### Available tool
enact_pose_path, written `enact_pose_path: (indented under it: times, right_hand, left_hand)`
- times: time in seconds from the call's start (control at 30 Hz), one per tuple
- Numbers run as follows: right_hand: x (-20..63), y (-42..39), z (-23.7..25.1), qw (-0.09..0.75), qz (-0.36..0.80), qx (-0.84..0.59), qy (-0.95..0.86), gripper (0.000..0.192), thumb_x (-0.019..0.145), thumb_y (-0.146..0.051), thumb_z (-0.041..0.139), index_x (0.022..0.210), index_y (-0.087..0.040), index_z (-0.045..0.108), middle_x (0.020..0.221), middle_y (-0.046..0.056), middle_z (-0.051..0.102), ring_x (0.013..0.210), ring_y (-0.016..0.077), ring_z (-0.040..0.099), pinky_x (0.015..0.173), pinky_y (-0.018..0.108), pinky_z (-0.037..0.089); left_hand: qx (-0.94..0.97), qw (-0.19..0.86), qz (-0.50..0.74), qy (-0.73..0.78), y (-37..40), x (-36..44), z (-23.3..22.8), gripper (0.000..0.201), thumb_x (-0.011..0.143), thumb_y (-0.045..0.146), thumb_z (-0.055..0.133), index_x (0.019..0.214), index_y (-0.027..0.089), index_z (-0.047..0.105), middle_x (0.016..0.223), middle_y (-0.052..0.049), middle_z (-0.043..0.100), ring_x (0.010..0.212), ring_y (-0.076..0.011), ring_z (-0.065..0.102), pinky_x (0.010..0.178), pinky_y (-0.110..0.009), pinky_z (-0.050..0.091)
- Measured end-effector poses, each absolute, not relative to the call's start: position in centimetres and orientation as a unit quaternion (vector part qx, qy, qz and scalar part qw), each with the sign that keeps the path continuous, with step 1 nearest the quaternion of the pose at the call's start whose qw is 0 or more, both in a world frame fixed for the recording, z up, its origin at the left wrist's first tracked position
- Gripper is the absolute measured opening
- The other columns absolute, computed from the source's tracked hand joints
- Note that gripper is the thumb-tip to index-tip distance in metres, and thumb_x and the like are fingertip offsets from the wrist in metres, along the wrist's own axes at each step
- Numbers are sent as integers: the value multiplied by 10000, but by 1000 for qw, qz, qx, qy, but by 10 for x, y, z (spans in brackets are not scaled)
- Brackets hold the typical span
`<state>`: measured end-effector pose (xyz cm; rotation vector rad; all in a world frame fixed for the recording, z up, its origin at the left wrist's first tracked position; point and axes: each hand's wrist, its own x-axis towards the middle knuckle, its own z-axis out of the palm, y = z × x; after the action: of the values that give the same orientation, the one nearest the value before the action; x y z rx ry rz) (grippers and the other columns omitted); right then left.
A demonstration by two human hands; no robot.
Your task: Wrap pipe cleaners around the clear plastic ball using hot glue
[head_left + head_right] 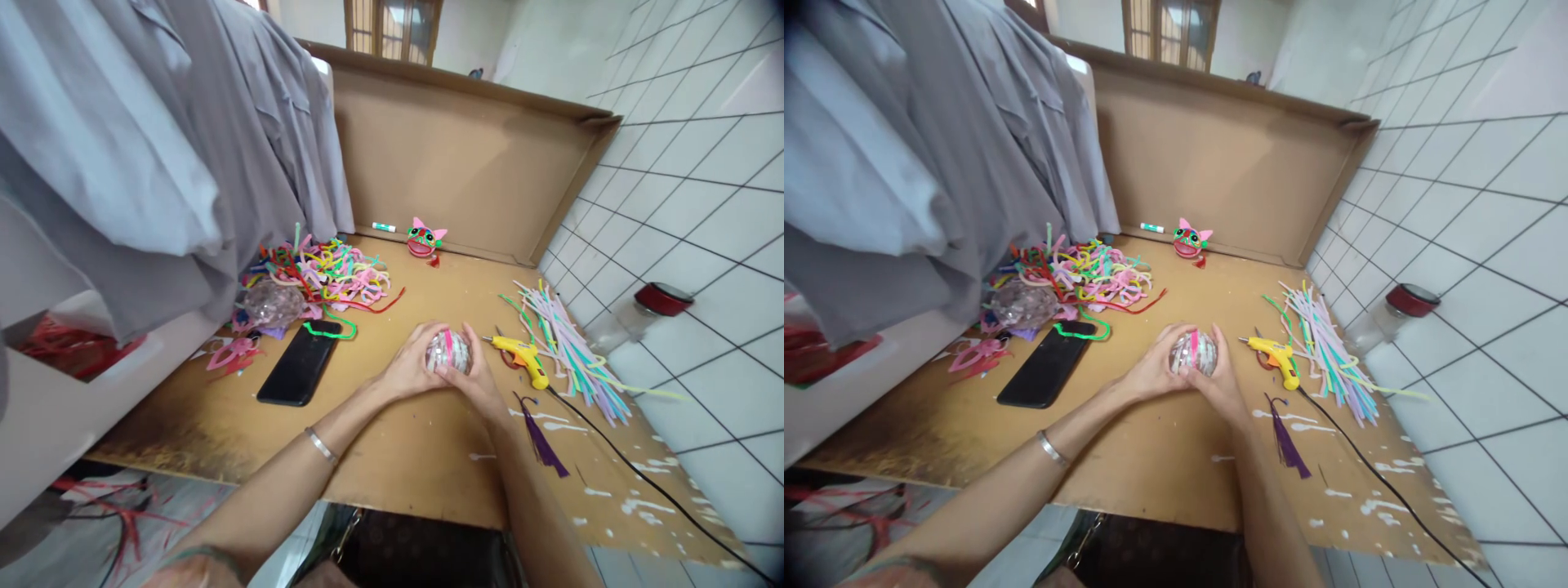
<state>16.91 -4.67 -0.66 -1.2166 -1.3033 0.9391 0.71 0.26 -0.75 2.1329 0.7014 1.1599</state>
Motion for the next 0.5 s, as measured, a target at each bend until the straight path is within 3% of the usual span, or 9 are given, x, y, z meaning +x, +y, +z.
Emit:
enact_pose_path:
  times: [0.13,0.3,0.5]
  right_hand:
    - [172,-48,-4,552,449,-482,-511,1007,630,-443,821,1487,-254,328,1537,135,376,1454,313,338,1195,501,284]
    - [172,-46,-3,578,462,-476,-475,803,583,-375,812,1319,-246,518,1421,127,528,1363,325,467,1152,517,363]
    - [171,-42,-6,582,458,-486,-465,743,593,-421,824,1251,-229,539,1404,146,549,1316,311,516,1123,500,403]
  left_hand:
    - [780,345,439,283,5,8,-7,834,618,395,848,1343,194,487,1345,-138,509,1254,-306,519,1095,-462,426]
    - [755,415,408,302,6,5,-3,912,597,415,858,1389,184,469,1408,-150,463,1304,-332,490,1123,-478,394]
    - [714,491,391,311,12,-3,-3,961,613,283,806,1475,199,389,1533,-151,371,1391,-352,409,1169,-498,326]
